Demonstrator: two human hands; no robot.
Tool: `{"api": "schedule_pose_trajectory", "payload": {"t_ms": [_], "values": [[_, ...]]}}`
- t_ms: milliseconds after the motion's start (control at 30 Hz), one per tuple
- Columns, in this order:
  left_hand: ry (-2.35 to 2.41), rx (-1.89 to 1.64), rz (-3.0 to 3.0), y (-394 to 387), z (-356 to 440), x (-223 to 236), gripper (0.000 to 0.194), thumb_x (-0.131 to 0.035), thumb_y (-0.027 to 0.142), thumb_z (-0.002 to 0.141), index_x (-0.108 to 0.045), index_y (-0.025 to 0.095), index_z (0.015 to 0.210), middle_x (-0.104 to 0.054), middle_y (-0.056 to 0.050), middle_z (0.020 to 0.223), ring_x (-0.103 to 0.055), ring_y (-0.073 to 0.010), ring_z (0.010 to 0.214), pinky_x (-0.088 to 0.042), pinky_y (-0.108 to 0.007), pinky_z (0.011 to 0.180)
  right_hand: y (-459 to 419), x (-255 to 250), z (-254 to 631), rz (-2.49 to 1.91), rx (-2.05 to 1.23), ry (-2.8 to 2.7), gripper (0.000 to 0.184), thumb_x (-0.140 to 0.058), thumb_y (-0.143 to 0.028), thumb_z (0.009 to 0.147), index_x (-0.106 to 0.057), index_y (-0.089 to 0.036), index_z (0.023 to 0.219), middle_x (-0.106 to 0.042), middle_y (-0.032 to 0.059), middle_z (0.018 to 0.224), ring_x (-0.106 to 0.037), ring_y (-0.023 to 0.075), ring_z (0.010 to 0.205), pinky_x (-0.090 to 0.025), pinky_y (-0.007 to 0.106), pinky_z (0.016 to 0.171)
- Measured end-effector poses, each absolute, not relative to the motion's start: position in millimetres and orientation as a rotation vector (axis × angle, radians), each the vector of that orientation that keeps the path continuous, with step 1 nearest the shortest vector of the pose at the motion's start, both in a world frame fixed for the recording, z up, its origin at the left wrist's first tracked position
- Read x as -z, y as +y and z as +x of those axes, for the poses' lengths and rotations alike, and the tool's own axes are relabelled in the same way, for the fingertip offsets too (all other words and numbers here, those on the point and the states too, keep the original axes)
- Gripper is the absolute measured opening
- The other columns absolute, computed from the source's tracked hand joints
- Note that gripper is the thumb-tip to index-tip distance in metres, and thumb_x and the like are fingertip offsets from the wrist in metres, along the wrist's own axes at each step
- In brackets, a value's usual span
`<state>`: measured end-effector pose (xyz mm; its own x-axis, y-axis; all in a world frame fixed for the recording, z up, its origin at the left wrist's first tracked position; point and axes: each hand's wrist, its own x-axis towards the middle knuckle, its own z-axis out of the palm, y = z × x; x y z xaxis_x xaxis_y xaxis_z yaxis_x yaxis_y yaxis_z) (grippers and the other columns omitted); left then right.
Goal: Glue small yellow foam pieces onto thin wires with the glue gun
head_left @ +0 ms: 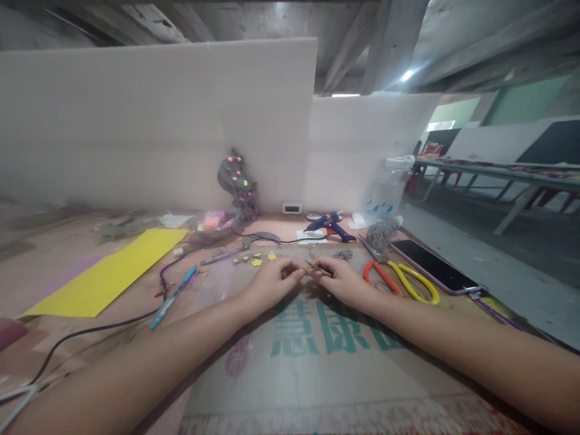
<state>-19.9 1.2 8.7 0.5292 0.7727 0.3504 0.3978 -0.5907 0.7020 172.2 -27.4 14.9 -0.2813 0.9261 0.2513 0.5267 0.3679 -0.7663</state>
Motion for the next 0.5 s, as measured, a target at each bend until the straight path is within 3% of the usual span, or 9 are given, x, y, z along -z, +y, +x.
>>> {"api": "schedule_pose_trajectory", "payload": {"t_ms": [500], "values": [[0.975, -0.901, 2.308, -3.9, -18.2, -11.9, 0.027, -0.051, 0.037, 0.089, -0.066, 0.015, 0.084, -0.069, -0.004, 0.082, -0.061, -0.0175, 0.077, -0.045, -0.027, 0.071, -21.9, -7.1, 175.3, -1.195, -0.515, -2.024, 0.022, -0.046, -0.034, 0.088, -0.057, -0.019, 0.078, -0.049, -0.0018, 0.065, -0.045, 0.0141, 0.063, -0.032, 0.025, 0.057]]}}
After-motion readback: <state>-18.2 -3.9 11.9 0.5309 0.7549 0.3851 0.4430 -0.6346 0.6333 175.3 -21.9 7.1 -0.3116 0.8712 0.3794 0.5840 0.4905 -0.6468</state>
